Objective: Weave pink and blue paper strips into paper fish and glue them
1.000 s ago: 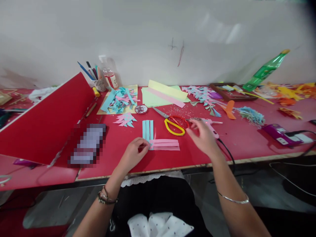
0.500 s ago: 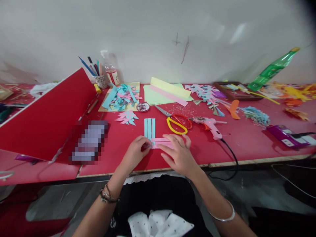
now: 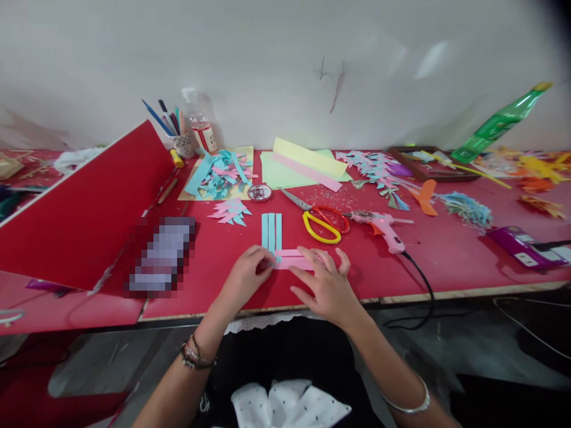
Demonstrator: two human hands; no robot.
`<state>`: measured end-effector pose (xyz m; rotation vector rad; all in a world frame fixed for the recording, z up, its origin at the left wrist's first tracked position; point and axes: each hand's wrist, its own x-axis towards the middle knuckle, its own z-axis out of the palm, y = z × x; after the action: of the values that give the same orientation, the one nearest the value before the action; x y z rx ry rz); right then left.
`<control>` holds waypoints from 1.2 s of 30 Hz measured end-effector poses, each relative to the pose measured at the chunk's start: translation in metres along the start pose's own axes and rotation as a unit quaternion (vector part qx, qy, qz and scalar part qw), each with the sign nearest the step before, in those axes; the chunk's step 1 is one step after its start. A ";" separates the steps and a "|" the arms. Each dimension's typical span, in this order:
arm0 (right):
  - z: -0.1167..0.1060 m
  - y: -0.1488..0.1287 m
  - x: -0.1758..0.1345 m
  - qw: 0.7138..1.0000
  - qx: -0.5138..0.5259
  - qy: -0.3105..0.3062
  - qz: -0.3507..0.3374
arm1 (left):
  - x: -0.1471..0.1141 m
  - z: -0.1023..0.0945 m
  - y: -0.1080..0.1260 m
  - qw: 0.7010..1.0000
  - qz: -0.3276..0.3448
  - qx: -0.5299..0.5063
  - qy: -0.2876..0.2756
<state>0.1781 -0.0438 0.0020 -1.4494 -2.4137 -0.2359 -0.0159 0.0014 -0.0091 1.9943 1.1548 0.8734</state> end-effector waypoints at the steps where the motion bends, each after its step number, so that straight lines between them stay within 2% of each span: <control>1: 0.001 0.001 -0.002 1.000 -0.005 0.005 0.003 | 0.000 0.000 0.000 1.000 0.000 0.001 -0.001; 13: 0.001 0.019 -0.020 0.998 -0.024 0.043 0.048 | 0.000 0.000 0.001 1.000 0.000 0.008 -0.001; 25: -0.010 0.042 -0.033 0.994 -0.047 0.051 0.090 | 0.000 0.000 0.000 1.000 -0.011 0.002 -0.008; 28: -0.009 0.046 -0.030 0.989 -0.034 0.087 0.113 | 0.000 0.000 0.000 1.000 -0.011 0.002 -0.007; 31: -0.005 0.042 -0.014 0.985 0.021 0.111 0.128 | 0.000 -0.001 0.002 1.000 -0.010 0.004 -0.005; 33: -0.002 0.037 0.001 0.985 0.078 0.086 0.125 | 0.001 -0.001 0.002 1.000 -0.013 0.002 -0.007; 36: 0.002 0.032 0.022 0.986 0.137 0.008 0.099 | 0.001 -0.002 0.002 1.000 -0.022 -0.003 -0.012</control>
<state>0.1958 -0.0099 0.0075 -1.5336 -2.1667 0.1257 -0.0157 0.0022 -0.0061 1.9620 1.1755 0.8275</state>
